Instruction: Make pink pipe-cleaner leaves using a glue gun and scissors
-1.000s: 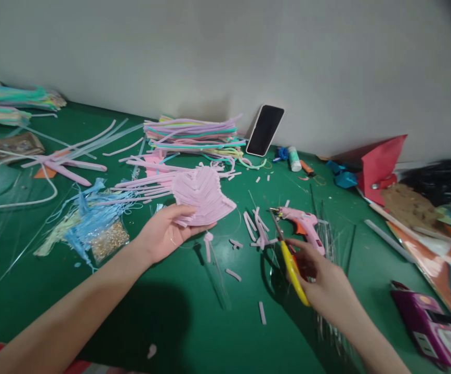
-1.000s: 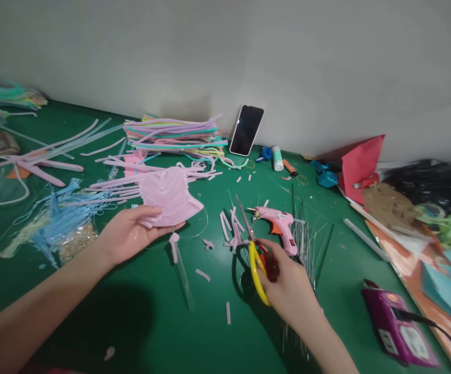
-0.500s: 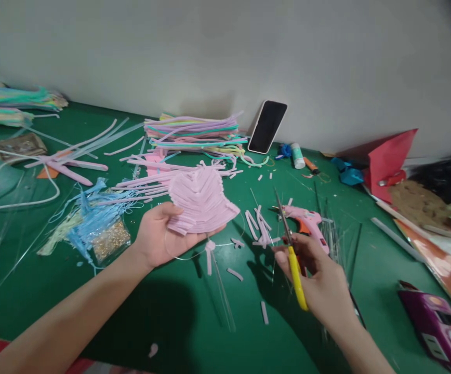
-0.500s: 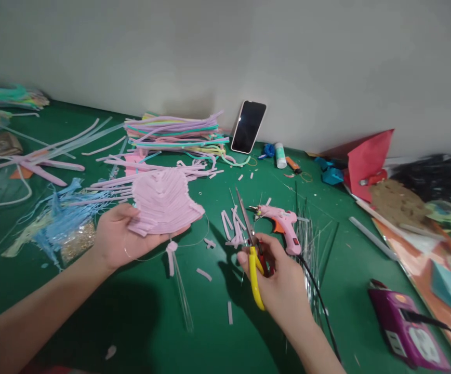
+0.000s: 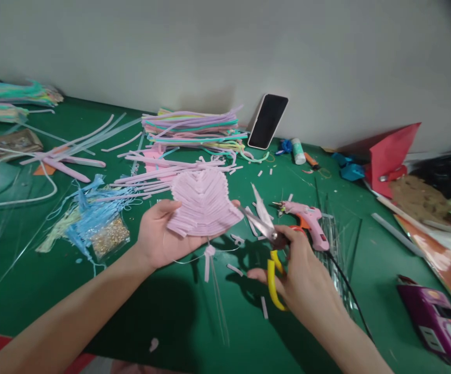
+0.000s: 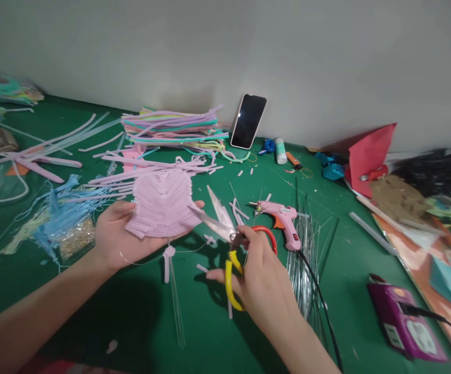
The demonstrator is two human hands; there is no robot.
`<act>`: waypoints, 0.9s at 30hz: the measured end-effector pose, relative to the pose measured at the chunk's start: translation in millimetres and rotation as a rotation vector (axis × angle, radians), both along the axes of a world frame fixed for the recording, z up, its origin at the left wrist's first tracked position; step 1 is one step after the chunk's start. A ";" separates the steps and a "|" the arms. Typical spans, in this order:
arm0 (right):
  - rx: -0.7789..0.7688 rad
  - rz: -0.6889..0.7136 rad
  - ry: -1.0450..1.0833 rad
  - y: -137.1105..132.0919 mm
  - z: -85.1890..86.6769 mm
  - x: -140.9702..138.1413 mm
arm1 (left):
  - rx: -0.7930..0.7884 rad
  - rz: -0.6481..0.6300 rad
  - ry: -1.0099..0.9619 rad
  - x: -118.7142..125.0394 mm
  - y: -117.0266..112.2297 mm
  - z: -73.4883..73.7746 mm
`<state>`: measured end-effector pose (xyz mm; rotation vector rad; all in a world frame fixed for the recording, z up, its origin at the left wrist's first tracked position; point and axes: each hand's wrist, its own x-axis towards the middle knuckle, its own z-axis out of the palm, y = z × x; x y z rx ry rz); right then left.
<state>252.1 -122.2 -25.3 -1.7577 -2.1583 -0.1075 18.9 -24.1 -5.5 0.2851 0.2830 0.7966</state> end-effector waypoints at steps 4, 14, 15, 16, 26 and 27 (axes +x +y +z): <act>0.090 -0.071 -0.106 0.9 6.4 -12.3 | -0.024 0.047 0.030 2.4 -2.9 0.7; 0.187 -0.122 -0.253 -1.5 2.1 -10.7 | -0.058 0.008 0.043 3.2 -4.2 0.8; 0.197 -0.124 -0.283 -1.0 1.8 -10.7 | -0.072 0.006 0.049 3.2 -4.1 0.9; 0.208 -0.127 -0.315 -0.4 1.3 -10.8 | -0.083 0.007 0.052 3.1 -3.9 0.8; 0.238 -0.085 -0.429 4.2 -4.7 -9.2 | -0.086 0.042 0.053 1.3 -2.2 -5.8; 0.232 -0.083 -0.437 4.4 -5.4 -9.0 | -0.089 0.048 0.052 1.3 -1.9 -6.2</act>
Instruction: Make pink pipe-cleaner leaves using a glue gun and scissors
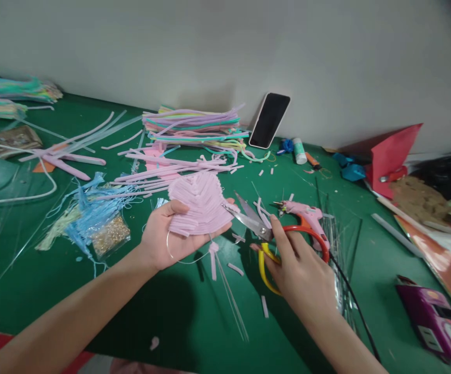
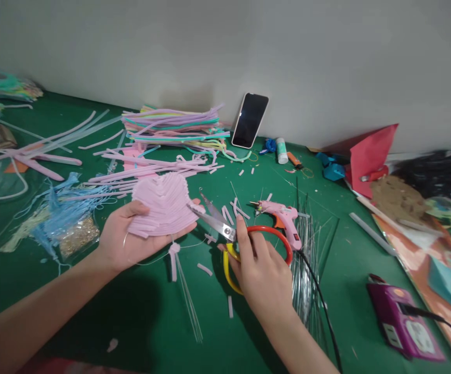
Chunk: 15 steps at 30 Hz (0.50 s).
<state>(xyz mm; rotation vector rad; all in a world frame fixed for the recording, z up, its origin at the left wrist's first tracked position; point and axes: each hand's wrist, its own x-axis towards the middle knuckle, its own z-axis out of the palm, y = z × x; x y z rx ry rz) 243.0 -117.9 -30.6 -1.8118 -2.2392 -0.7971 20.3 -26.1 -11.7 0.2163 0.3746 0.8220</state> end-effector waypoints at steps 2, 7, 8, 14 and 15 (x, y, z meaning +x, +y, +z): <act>-0.006 -0.010 -0.009 0.4 -1.9 0.2 | -0.007 0.009 -0.003 0.1 0.8 -0.6; -0.004 -0.009 -0.032 2.8 -5.2 2.1 | -0.020 0.030 -0.021 0.1 3.4 -0.7; -0.002 -0.003 -0.039 3.7 -4.9 2.7 | -0.023 0.033 -0.023 0.1 3.7 -0.6; 0.007 0.044 -0.050 12.2 -3.7 6.1 | -0.038 0.057 0.000 0.4 4.7 0.7; -0.008 0.051 -0.049 14.1 -4.8 7.0 | -0.049 0.063 0.014 0.7 4.9 1.1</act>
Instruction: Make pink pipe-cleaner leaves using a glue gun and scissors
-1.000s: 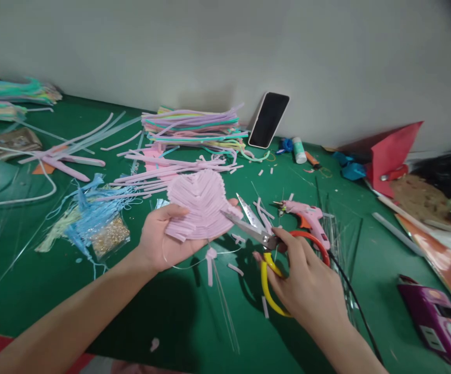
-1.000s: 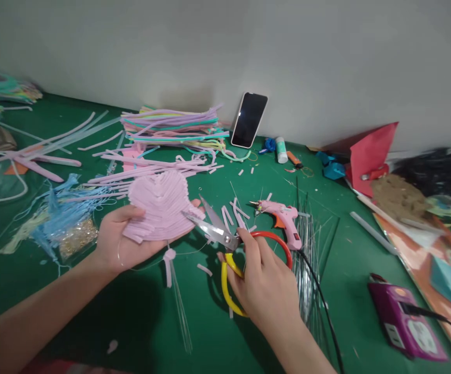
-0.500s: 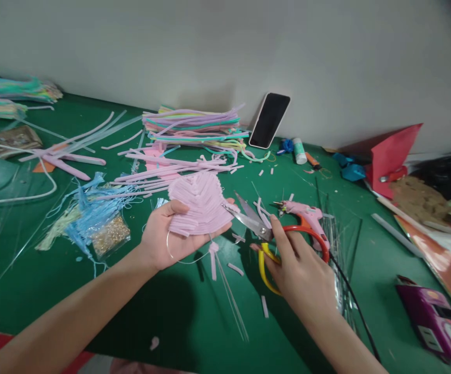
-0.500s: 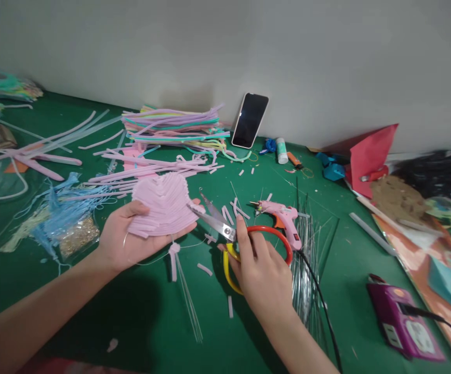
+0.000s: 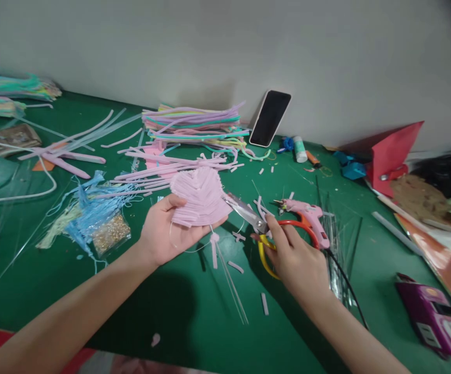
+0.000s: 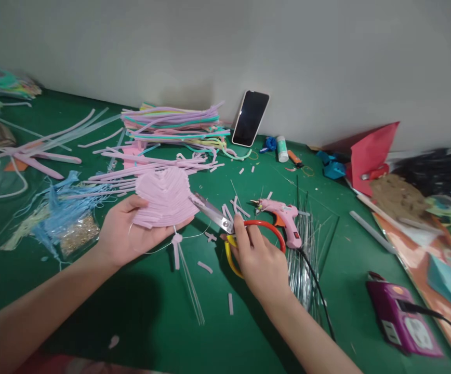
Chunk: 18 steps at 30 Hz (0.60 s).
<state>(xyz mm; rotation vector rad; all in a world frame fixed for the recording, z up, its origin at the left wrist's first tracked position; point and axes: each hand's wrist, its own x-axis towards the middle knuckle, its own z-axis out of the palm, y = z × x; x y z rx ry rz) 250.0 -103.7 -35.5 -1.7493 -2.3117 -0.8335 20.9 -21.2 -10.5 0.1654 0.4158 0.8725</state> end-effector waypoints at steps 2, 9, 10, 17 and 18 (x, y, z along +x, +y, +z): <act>-0.035 0.009 -0.010 4.4 -3.0 2.1 | -0.029 0.012 0.031 0.9 0.6 0.8; -0.047 0.085 -0.138 19.3 -2.4 5.1 | -0.077 0.027 0.056 3.2 1.7 1.4; -0.044 0.091 -0.150 20.9 -0.7 4.8 | -0.078 0.028 0.055 2.9 1.6 0.9; -0.074 0.181 -0.145 31.8 5.6 9.1 | -0.104 0.047 0.082 1.5 -0.3 -1.5; -0.068 0.190 -0.147 32.6 5.7 9.8 | -0.111 0.052 0.083 2.0 -0.6 -1.3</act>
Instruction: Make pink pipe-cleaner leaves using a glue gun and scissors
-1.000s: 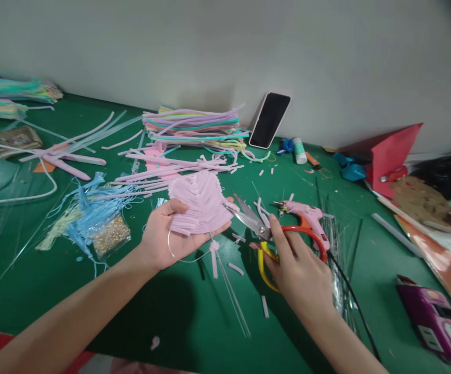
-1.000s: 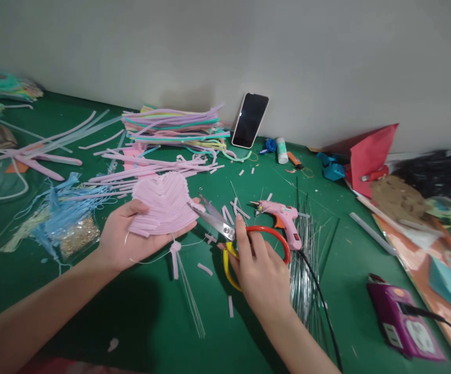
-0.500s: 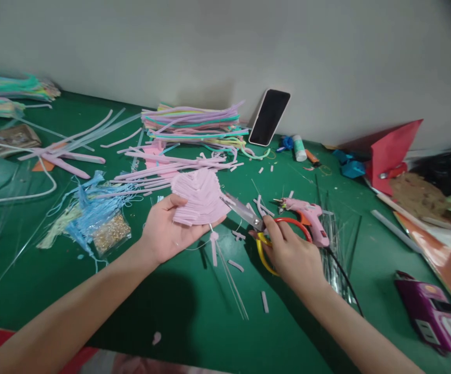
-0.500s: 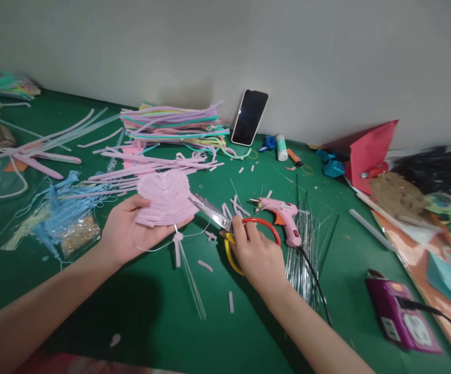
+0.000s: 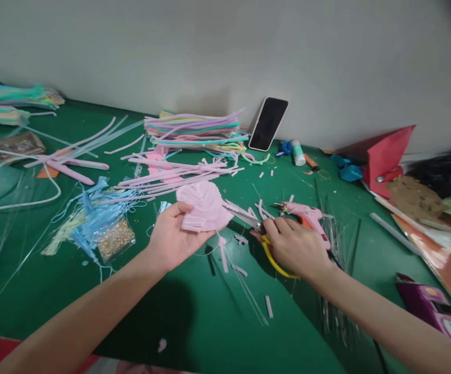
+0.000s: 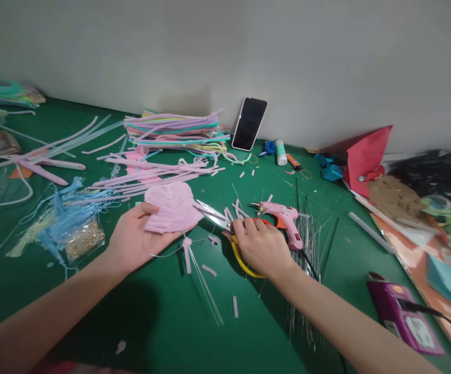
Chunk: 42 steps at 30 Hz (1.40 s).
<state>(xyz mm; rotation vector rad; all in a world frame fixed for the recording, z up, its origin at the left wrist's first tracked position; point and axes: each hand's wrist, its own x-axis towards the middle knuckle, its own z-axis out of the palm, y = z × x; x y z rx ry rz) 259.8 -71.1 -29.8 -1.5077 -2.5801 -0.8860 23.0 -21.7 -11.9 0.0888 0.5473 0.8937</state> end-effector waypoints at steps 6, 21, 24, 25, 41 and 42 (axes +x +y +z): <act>-0.009 0.010 0.026 -2.2 -0.8 -1.3 | -0.046 0.032 0.033 3.0 -0.7 -1.3; -0.042 -0.006 0.048 -13.6 -5.2 5.0 | -0.079 -0.044 0.042 3.5 0.1 -5.8; -0.020 0.008 0.060 -13.8 -1.9 6.0 | -0.052 -0.048 0.045 3.1 0.7 -5.2; -0.006 0.003 0.062 -13.6 -0.7 6.2 | -0.047 -0.054 0.043 3.1 0.8 -4.9; -0.699 -0.557 0.184 -21.3 29.4 -21.6 | 0.088 -0.150 0.257 -2.7 -0.6 -4.1; -0.761 -0.532 0.203 -21.3 32.6 -20.8 | 0.096 -0.162 0.269 -3.0 -0.7 -4.7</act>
